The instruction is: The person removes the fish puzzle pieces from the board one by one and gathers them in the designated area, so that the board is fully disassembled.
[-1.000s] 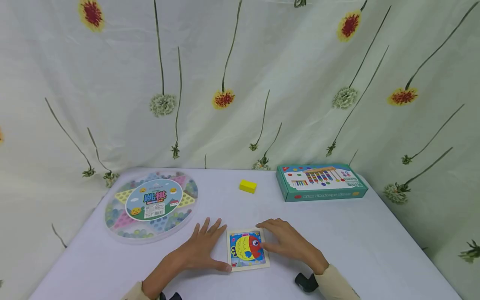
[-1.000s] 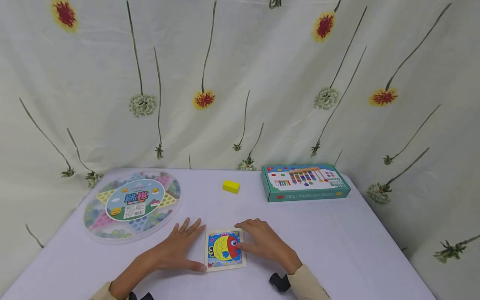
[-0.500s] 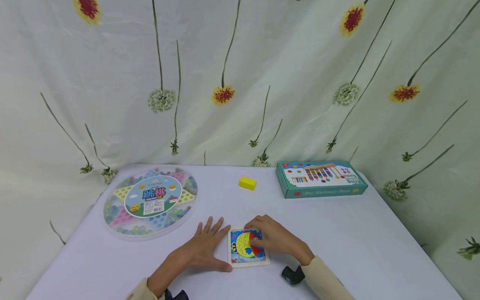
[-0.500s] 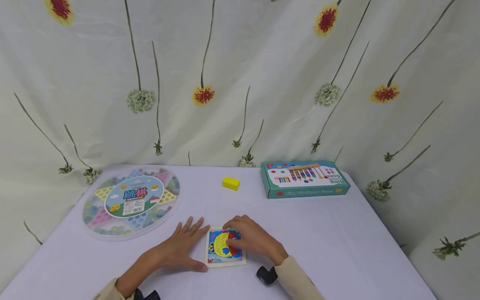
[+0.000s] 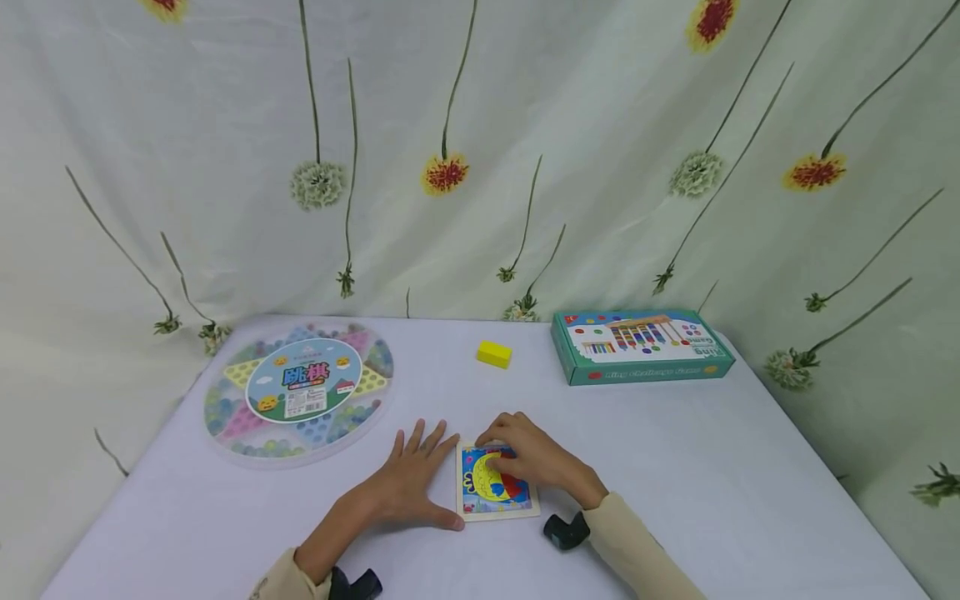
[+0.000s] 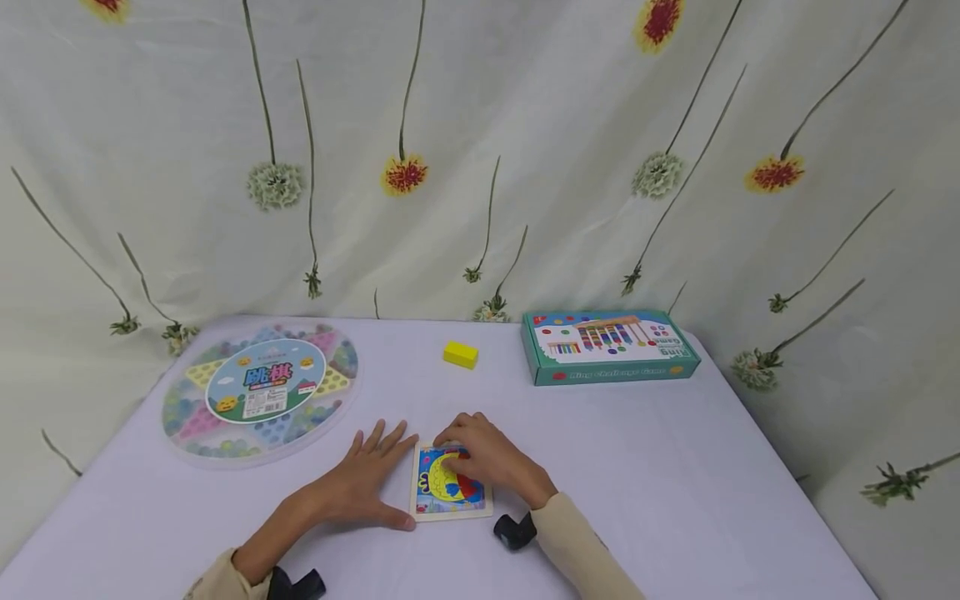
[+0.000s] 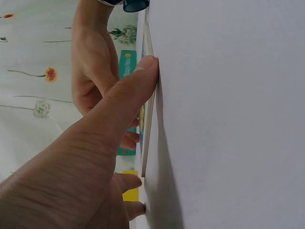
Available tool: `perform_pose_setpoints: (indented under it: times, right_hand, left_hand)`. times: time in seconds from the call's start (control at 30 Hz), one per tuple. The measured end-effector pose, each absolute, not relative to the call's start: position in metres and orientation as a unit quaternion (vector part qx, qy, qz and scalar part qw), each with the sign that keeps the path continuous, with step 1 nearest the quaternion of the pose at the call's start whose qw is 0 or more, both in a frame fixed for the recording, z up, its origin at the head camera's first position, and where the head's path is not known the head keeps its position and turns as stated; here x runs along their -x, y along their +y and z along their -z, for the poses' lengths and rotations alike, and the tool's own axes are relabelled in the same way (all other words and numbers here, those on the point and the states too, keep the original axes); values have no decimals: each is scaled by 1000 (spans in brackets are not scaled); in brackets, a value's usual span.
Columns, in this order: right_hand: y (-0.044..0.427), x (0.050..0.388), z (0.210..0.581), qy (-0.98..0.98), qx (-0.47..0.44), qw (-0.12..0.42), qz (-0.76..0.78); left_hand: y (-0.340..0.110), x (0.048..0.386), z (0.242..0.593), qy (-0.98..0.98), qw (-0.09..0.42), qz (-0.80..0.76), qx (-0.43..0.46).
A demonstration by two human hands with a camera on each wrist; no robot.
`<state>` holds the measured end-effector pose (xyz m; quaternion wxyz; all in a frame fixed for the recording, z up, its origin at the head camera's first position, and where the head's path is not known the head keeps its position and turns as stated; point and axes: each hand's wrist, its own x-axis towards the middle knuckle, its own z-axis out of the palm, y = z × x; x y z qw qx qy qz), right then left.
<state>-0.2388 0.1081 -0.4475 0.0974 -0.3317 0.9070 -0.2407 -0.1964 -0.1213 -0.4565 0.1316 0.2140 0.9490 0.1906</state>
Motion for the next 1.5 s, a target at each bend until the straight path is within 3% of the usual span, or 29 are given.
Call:
perform_pose_setpoints:
  times: [1.5]
  right_hand:
    - [104, 242, 458, 907, 306, 81, 279]
  left_hand:
    - [-122, 197, 461, 949, 121, -197, -214]
